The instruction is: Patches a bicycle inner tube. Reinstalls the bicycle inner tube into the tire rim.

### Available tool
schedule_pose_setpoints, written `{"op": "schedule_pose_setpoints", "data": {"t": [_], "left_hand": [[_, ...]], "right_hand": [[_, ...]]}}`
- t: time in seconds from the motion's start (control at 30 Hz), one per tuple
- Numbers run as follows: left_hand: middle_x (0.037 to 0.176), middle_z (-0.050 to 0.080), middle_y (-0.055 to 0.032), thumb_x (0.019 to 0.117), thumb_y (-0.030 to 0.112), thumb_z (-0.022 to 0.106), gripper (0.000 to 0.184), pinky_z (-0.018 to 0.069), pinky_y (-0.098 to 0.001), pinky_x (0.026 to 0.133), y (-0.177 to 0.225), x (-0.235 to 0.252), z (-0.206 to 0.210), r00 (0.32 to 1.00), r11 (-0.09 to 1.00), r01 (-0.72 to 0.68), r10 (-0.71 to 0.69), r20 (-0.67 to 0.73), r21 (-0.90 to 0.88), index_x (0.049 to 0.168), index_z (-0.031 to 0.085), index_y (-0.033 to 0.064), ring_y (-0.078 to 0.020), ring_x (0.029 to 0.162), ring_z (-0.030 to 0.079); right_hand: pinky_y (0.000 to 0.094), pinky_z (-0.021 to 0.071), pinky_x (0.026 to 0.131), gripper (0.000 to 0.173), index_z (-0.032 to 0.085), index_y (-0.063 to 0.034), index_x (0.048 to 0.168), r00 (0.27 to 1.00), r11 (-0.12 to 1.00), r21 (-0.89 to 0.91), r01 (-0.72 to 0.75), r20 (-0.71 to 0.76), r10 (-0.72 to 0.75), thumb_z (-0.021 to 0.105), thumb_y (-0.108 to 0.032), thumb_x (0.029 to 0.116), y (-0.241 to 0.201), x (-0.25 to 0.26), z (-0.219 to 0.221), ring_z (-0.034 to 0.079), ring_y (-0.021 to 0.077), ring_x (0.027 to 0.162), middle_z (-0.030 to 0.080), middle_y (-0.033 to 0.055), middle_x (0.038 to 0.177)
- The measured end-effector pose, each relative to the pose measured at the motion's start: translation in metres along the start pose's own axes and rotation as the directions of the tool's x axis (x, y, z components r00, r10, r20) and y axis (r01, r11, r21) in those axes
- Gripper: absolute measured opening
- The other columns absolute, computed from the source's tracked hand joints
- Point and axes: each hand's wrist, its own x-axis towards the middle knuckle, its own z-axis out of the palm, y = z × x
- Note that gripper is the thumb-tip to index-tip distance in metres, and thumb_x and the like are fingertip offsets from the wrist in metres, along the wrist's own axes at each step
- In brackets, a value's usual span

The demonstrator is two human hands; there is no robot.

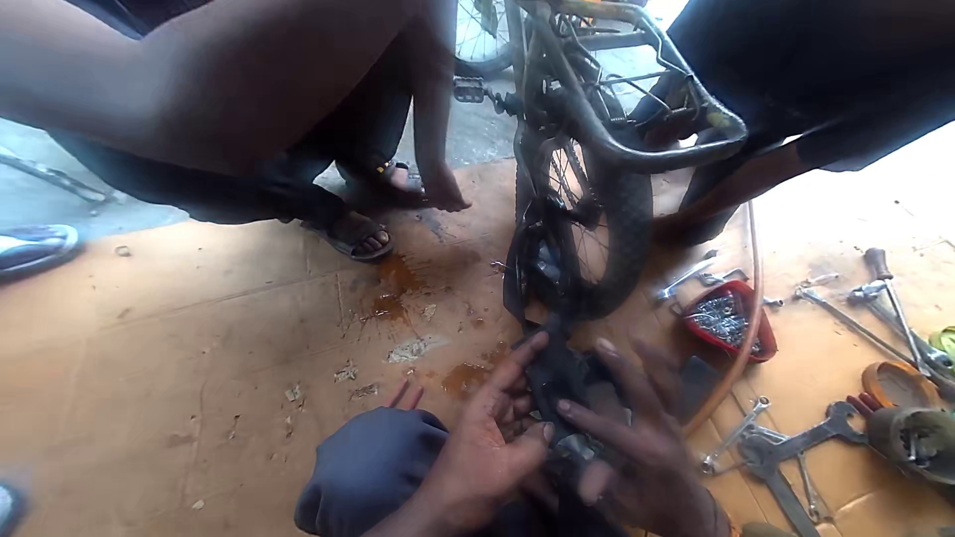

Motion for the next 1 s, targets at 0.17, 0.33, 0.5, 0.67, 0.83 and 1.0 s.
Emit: {"op": "schedule_pose_setpoints", "data": {"t": [0.17, 0.33, 0.5, 0.67, 0.83, 1.0], "left_hand": [[0.136, 0.060, -0.0221, 0.0872, -0.007, 0.062, 0.079, 0.0593, -0.0435, 0.096, -0.002, 0.001, 0.002, 1.000, 1.000, -0.004, 0.004, 0.012, -0.003, 0.159, 0.036, 0.0124, -0.0340, 0.116, 0.066], [0.137, 0.060, -0.0206, 0.0872, -0.006, 0.062, 0.078, 0.0593, -0.0436, 0.097, -0.001, -0.001, -0.003, 1.000, 0.999, -0.029, 0.030, -0.008, 0.038, 0.159, 0.036, 0.0129, -0.0334, 0.117, 0.066], [0.137, 0.060, -0.0209, 0.0869, -0.007, 0.060, 0.080, 0.0582, -0.0423, 0.098, -0.002, 0.001, 0.006, 1.000, 1.000, -0.020, 0.019, 0.018, 0.021, 0.160, 0.033, 0.0104, -0.0322, 0.117, 0.066], [0.135, 0.061, -0.0202, 0.0867, -0.006, 0.059, 0.079, 0.0582, -0.0423, 0.098, -0.002, 0.000, 0.002, 1.000, 0.999, -0.012, 0.012, -0.001, 0.047, 0.160, 0.034, 0.0113, -0.0314, 0.115, 0.067], [0.137, 0.060, -0.0213, 0.0868, -0.007, 0.060, 0.081, 0.0577, -0.0428, 0.099, 0.000, 0.001, 0.001, 0.999, 0.999, -0.033, 0.033, -0.002, -0.005, 0.160, 0.032, 0.0112, -0.0325, 0.116, 0.066], [0.139, 0.058, -0.0212, 0.0860, -0.005, 0.062, 0.086, 0.0581, -0.0444, 0.099, 0.004, -0.003, 0.004, 0.994, 0.993, -0.094, 0.097, -0.041, 0.068, 0.162, 0.028, 0.0131, -0.0342, 0.117, 0.065]], "right_hand": [[0.0708, 0.0160, 0.121, 0.059, 0.069, -0.0419, 0.131, 0.998, 0.996, -0.066, -0.068, -0.018, 0.067, 0.034, -0.076, 0.0975, -0.001, 0.005, 0.003, 0.019, 0.0362, 0.156, 0.038, 0.0020, 0.164], [0.0657, 0.0168, 0.123, 0.060, 0.073, -0.0406, 0.124, 0.999, 0.997, -0.074, -0.016, -0.053, 0.012, 0.036, -0.079, 0.0951, -0.007, -0.007, 0.004, 0.020, 0.0337, 0.156, 0.040, -0.0022, 0.163], [0.0698, 0.0131, 0.122, 0.068, 0.064, -0.0428, 0.138, 0.997, 0.991, -0.111, -0.070, -0.027, 0.067, 0.030, -0.081, 0.0944, -0.009, 0.002, 0.010, 0.015, 0.0359, 0.157, 0.034, -0.0002, 0.167], [0.0700, 0.0109, 0.123, 0.065, 0.066, -0.0430, 0.136, 0.997, 0.997, 0.056, -0.055, 0.065, 0.051, 0.029, -0.079, 0.0958, -0.014, -0.001, 0.010, 0.012, 0.0369, 0.158, 0.030, 0.0024, 0.168], [0.0662, 0.0210, 0.123, 0.060, 0.073, -0.0383, 0.124, 0.989, 0.981, 0.144, -0.131, -0.050, 0.139, 0.033, -0.076, 0.0978, -0.008, -0.014, 0.003, 0.020, 0.0392, 0.155, 0.040, 0.0036, 0.163], [0.0663, 0.0294, 0.121, 0.049, 0.070, -0.0331, 0.131, 0.966, 0.964, 0.080, -0.252, -0.042, 0.256, 0.048, -0.064, 0.1000, -0.004, -0.041, -0.006, 0.030, 0.0399, 0.152, 0.046, 0.0079, 0.159]]}}
